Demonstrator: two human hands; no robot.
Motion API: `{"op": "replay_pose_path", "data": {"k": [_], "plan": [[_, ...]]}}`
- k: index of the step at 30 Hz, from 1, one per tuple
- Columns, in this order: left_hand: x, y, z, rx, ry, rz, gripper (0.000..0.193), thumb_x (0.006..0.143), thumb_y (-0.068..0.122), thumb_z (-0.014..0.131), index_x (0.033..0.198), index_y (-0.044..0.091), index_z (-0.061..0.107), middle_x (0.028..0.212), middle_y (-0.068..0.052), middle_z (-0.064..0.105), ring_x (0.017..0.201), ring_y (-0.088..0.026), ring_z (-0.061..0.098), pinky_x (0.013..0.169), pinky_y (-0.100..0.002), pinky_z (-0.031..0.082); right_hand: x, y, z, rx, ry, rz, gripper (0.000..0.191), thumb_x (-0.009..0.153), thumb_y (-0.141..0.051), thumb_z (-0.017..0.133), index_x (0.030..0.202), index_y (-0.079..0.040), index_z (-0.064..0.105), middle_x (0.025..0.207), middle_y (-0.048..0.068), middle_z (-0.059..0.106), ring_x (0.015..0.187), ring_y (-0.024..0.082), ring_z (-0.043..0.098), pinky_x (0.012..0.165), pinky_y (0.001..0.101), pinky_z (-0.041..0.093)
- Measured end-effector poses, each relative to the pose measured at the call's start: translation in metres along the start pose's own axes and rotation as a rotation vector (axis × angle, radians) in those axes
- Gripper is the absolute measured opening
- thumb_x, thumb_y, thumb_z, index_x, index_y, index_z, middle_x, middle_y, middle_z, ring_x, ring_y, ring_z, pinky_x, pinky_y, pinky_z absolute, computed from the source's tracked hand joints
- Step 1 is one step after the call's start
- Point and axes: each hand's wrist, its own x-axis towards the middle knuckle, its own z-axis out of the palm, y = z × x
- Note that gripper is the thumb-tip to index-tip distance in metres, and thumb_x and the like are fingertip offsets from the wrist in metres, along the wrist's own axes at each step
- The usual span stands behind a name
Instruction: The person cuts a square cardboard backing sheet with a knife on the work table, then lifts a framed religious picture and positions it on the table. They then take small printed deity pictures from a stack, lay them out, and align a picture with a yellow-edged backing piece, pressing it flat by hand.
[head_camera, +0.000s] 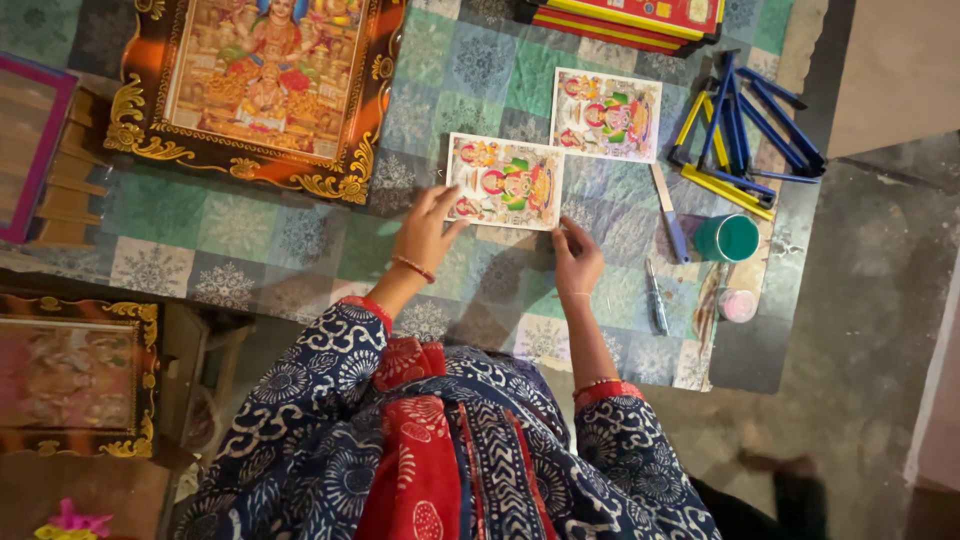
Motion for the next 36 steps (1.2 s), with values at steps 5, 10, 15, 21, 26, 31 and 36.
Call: {"op": "replay_pose_path", "data": {"k": [5, 10, 15, 21, 26, 31, 36], "plan": [[0.03, 0.003, 0.009, 0.063, -0.11, 0.143, 0.07, 0.08, 0.02, 0.085, 0.144, 0.01, 0.059, 0.155, -0.019, 0.045, 0.144, -0.038, 0.041, 0.116, -0.045, 0.039, 0.002, 0.001, 0.001, 0.035, 0.024, 0.043, 0.032, 0.095, -0.018, 0.075, 0.123, -0.002, 0.075, 0.093, 0.002, 0.075, 0.082, 0.004, 0.064, 0.076, 0.0219, 0.054], [0.04, -0.005, 0.01, 0.085, -0.169, 0.257, 0.073, 0.07, 0.021, 0.09, 0.137, 0.012, 0.064, 0.158, -0.019, 0.041, 0.15, -0.042, 0.032, 0.12, -0.047, 0.035, 0.003, 0.0, 0.005, 0.117, 0.061, 0.133, 0.031, 0.095, -0.02, 0.074, 0.121, -0.004, 0.076, 0.092, 0.0, 0.074, 0.079, 0.003, 0.062, 0.069, 0.0211, 0.052], [0.038, -0.013, 0.007, 0.099, -0.252, 0.251, 0.07, 0.071, 0.018, 0.09, 0.136, 0.011, 0.065, 0.159, -0.018, 0.039, 0.151, -0.043, 0.031, 0.12, -0.047, 0.035, 0.005, -0.002, 0.008, 0.087, 0.103, 0.151, 0.028, 0.093, -0.02, 0.077, 0.116, -0.004, 0.077, 0.087, 0.001, 0.073, 0.073, 0.004, 0.059, 0.065, 0.0218, 0.048], [0.036, -0.012, 0.002, 0.035, -0.294, 0.235, 0.072, 0.069, 0.018, 0.09, 0.136, 0.012, 0.064, 0.161, -0.016, 0.038, 0.15, -0.041, 0.031, 0.12, -0.047, 0.036, 0.002, -0.002, 0.008, 0.077, 0.102, 0.122, 0.025, 0.087, -0.013, 0.079, 0.109, -0.004, 0.075, 0.081, 0.001, 0.074, 0.071, 0.004, 0.06, 0.062, 0.0216, 0.047], [0.033, -0.009, -0.003, 0.05, -0.304, 0.268, 0.07, 0.071, 0.016, 0.089, 0.136, 0.01, 0.064, 0.161, -0.016, 0.037, 0.151, -0.041, 0.03, 0.12, -0.047, 0.035, -0.004, 0.004, 0.006, 0.059, 0.103, 0.106, 0.021, 0.086, -0.011, 0.08, 0.106, -0.004, 0.075, 0.08, 0.0, 0.074, 0.071, 0.003, 0.062, 0.063, 0.0211, 0.048], [0.036, -0.011, -0.003, 0.023, -0.324, 0.268, 0.071, 0.07, 0.015, 0.089, 0.137, 0.011, 0.063, 0.162, -0.016, 0.036, 0.152, -0.04, 0.03, 0.121, -0.046, 0.035, -0.004, 0.013, 0.007, -0.023, 0.124, 0.085, 0.02, 0.085, -0.013, 0.081, 0.103, -0.005, 0.076, 0.078, 0.001, 0.073, 0.068, 0.003, 0.061, 0.062, 0.0223, 0.048], [0.034, -0.015, -0.001, 0.037, -0.33, 0.279, 0.071, 0.071, 0.015, 0.088, 0.137, 0.012, 0.063, 0.162, -0.016, 0.036, 0.151, -0.041, 0.03, 0.121, -0.047, 0.035, -0.005, 0.018, 0.005, -0.087, 0.119, 0.069, 0.021, 0.087, -0.014, 0.078, 0.106, -0.006, 0.075, 0.085, 0.004, 0.075, 0.072, 0.007, 0.065, 0.065, 0.0253, 0.052]]}}
